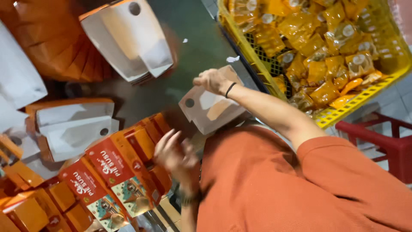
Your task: The person picks up individually wrapped milk pies from a yellow basket and places them into cardboard boxes, then stacks the filled boxes on a table.
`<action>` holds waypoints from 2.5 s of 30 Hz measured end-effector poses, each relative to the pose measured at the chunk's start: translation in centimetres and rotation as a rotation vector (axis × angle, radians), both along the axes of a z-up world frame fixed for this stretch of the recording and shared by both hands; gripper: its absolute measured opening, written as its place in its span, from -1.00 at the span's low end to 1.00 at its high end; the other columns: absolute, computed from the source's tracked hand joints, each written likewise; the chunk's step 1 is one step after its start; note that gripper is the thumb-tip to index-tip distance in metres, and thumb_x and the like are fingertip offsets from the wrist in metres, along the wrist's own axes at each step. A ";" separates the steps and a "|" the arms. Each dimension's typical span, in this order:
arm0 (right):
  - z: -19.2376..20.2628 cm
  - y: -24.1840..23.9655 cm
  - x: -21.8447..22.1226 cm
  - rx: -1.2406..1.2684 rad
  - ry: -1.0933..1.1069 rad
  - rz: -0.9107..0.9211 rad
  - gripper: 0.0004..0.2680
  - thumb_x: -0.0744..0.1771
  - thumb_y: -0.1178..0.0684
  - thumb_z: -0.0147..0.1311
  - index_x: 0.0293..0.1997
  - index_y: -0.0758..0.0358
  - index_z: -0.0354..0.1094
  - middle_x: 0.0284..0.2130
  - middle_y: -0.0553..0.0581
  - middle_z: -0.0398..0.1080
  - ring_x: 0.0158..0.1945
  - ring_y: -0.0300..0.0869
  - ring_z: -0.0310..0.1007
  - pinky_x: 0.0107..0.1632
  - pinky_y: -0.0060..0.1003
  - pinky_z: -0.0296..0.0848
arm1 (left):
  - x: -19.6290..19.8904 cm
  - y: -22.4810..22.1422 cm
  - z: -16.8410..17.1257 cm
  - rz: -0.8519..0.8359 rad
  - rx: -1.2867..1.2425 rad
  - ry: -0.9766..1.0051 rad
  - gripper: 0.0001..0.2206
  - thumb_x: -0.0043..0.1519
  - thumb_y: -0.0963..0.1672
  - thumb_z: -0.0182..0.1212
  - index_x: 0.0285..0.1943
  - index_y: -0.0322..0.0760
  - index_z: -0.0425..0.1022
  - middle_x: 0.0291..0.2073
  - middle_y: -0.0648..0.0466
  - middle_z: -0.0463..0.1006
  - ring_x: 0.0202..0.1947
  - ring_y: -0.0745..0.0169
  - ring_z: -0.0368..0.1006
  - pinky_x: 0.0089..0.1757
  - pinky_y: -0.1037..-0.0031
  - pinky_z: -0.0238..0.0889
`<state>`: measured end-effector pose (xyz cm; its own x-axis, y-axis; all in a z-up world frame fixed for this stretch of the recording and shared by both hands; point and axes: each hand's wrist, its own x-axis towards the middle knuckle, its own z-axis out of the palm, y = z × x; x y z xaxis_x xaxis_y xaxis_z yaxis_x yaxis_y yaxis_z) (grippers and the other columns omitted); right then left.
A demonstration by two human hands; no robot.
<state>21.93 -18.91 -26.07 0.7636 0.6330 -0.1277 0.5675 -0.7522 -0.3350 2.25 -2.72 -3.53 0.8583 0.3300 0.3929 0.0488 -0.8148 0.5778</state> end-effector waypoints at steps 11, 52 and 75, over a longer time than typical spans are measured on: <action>6.6 -12.3 -5.8 0.888 0.017 -0.610 -0.72 0.37 0.10 -0.07 0.25 0.07 0.26 0.18 0.08 0.31 0.27 0.00 0.28 0.28 -0.06 0.21 | 10.4 -20.4 -14.6 -0.297 -1.523 0.442 -0.59 0.47 -0.12 -0.23 0.51 -0.29 0.08 0.49 -0.01 0.18 0.38 0.16 0.19 0.32 0.30 0.05; -3.1 -45.6 -3.1 0.159 -0.281 -1.262 -0.77 0.32 0.24 0.21 0.08 0.24 0.38 -0.02 0.24 0.30 0.14 0.09 0.29 0.21 0.01 0.30 | 22.8 -46.6 -26.3 -0.338 -0.506 1.164 -0.81 0.27 -0.05 0.16 0.01 -0.08 0.39 0.18 -0.03 0.41 0.09 -0.09 0.45 0.08 0.11 0.30; -2.9 -32.6 6.1 0.160 0.098 -0.738 -0.31 0.29 -0.24 0.32 0.49 0.32 0.03 0.42 0.64 -0.09 0.49 0.44 -0.18 0.47 0.32 -0.20 | 22.0 -30.6 -14.5 0.098 -1.625 0.606 -0.52 0.25 0.09 0.31 0.15 -0.28 0.38 -0.06 -0.16 0.57 -0.13 -0.06 0.55 -0.20 0.32 0.52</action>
